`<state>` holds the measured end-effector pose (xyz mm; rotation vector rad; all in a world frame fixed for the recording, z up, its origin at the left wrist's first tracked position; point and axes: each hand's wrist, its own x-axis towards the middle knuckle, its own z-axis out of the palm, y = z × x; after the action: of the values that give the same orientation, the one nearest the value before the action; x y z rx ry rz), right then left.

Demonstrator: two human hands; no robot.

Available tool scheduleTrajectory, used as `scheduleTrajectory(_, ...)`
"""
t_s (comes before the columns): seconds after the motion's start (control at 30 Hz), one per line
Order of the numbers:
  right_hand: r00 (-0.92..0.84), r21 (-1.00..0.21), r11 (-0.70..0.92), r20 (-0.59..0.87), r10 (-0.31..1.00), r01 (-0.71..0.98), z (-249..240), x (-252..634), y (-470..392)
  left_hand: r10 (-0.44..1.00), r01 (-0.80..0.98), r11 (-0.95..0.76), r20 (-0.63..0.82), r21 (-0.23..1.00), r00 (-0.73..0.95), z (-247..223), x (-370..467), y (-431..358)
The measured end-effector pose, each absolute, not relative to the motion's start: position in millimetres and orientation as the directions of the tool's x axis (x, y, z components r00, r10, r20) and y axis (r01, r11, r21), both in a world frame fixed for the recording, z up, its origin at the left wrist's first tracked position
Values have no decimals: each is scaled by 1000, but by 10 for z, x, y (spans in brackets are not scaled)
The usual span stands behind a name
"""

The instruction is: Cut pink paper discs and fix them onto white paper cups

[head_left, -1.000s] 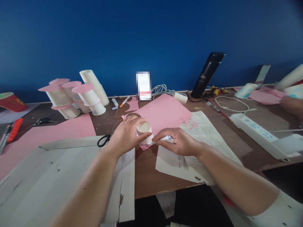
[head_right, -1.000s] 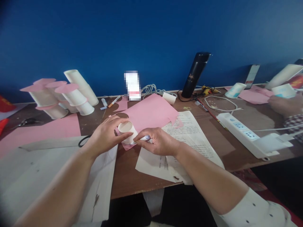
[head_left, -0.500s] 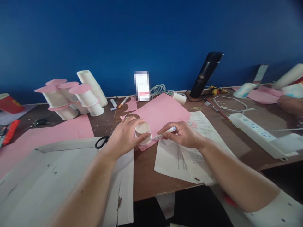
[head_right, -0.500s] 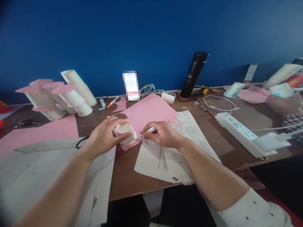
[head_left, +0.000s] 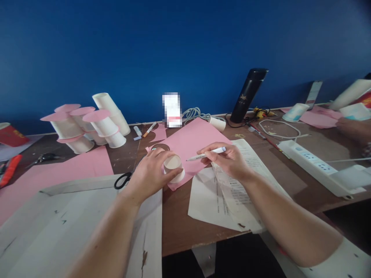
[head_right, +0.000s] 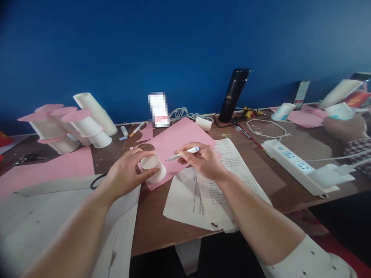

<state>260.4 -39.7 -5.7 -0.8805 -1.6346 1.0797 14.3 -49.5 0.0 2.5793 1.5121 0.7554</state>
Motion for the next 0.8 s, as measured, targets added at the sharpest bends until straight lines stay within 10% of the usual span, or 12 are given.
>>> scheduleTrajectory(0.2, -194, -952, 303, 289, 937, 44, -65, 2585, -406, 850, 798, -472, 433, 374, 300, 81, 121, -511)
scheduleTrajectory(0.53, 57, -985, 152, 148, 987, -78, -41, 2500, -376, 731, 756, -139, 581, 640, -358, 116, -66, -428)
scheduleTrajectory(0.8, 57, -927, -14, -38, 998, -374, -99, 2523, -299, 838, 481, -138, 361, 866, -409, 52, -114, -332)
